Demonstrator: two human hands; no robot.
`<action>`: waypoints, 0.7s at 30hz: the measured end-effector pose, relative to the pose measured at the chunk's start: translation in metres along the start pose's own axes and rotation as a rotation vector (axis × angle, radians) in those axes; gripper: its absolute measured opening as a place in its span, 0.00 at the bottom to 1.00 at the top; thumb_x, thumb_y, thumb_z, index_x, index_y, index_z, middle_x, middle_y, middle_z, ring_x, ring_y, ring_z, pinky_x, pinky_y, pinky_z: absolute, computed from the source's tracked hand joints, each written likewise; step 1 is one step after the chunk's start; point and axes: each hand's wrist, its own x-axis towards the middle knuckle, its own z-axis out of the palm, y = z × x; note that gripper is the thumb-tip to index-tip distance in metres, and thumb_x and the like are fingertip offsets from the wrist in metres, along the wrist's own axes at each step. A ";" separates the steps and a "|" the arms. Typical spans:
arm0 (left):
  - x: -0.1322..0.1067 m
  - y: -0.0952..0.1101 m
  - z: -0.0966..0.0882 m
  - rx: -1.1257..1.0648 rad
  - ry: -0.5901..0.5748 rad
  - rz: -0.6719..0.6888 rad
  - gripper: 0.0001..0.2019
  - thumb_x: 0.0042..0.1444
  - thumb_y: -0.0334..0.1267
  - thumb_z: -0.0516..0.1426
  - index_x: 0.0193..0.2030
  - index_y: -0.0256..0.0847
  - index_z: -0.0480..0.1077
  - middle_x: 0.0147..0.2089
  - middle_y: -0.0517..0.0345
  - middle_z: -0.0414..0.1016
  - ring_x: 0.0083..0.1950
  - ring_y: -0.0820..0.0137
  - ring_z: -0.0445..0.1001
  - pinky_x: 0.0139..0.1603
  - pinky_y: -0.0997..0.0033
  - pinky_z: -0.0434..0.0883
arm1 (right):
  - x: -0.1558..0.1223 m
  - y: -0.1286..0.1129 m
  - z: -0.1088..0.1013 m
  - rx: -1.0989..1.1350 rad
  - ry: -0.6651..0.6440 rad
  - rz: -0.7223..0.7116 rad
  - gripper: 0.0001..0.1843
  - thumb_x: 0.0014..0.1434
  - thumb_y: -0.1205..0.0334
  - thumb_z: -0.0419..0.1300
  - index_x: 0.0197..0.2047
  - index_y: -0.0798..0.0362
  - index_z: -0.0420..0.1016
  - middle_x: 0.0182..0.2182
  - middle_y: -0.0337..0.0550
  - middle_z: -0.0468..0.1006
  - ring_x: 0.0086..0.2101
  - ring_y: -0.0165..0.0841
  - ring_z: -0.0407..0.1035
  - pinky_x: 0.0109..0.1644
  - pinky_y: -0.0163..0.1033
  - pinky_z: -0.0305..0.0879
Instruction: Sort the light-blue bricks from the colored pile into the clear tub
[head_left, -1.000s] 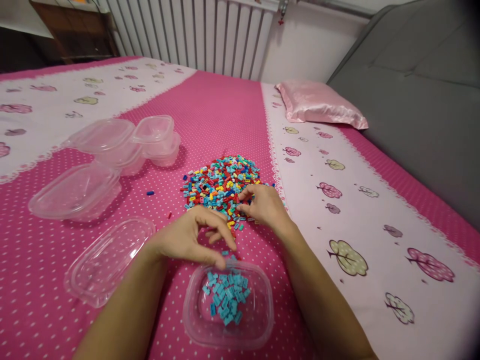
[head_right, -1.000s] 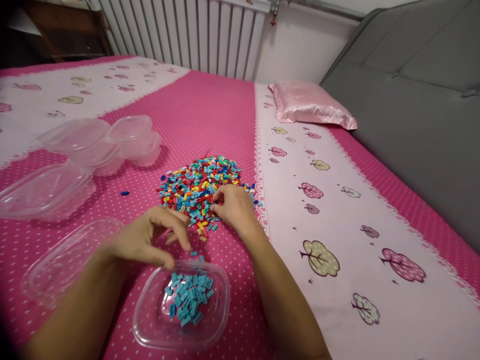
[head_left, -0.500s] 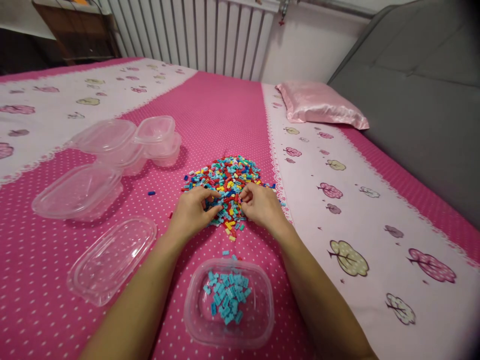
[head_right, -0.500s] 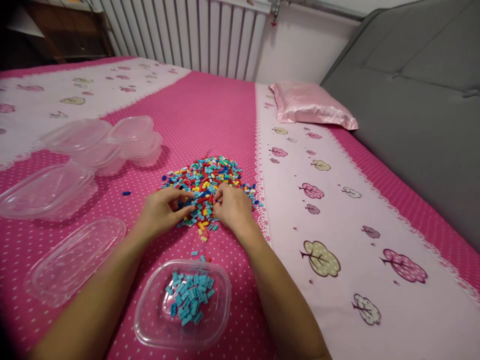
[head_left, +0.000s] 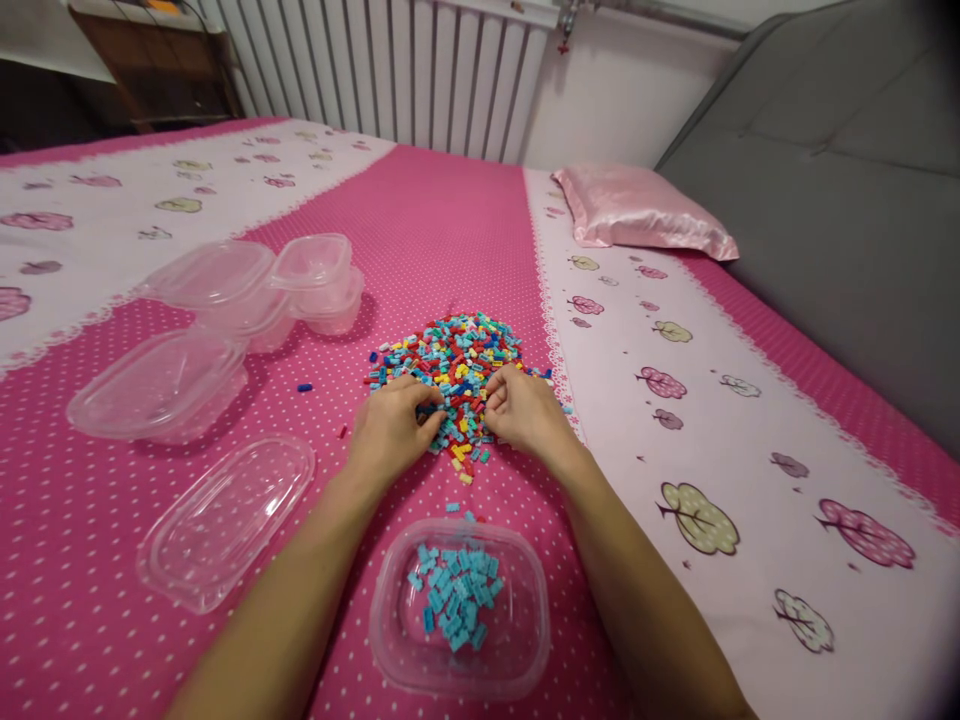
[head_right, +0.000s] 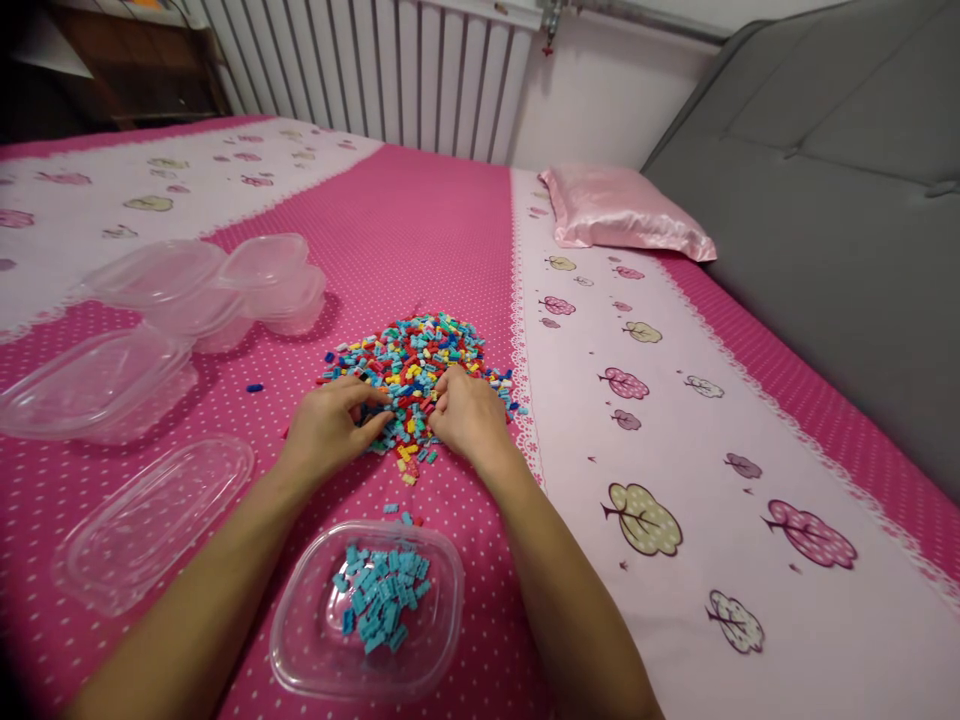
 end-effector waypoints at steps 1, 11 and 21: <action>0.000 0.000 -0.001 -0.007 0.006 0.010 0.05 0.51 0.33 0.60 0.34 0.35 0.76 0.27 0.57 0.69 0.28 0.70 0.66 0.33 0.71 0.63 | 0.000 0.000 -0.001 0.005 0.007 -0.002 0.14 0.45 0.70 0.58 0.38 0.52 0.68 0.24 0.37 0.75 0.27 0.32 0.70 0.32 0.34 0.60; -0.001 0.003 -0.007 -0.564 -0.018 -0.251 0.11 0.47 0.43 0.63 0.30 0.36 0.73 0.20 0.62 0.69 0.19 0.75 0.63 0.21 0.76 0.59 | 0.000 0.013 -0.028 0.616 -0.241 0.022 0.19 0.41 0.69 0.59 0.39 0.52 0.61 0.23 0.33 0.73 0.23 0.27 0.68 0.28 0.32 0.61; 0.001 0.011 -0.017 -1.014 -0.031 -0.396 0.16 0.35 0.40 0.70 0.28 0.35 0.73 0.23 0.61 0.73 0.22 0.77 0.68 0.24 0.78 0.64 | -0.028 -0.005 -0.067 0.845 -0.711 -0.191 0.20 0.45 0.69 0.65 0.41 0.54 0.64 0.29 0.37 0.75 0.26 0.23 0.69 0.29 0.28 0.63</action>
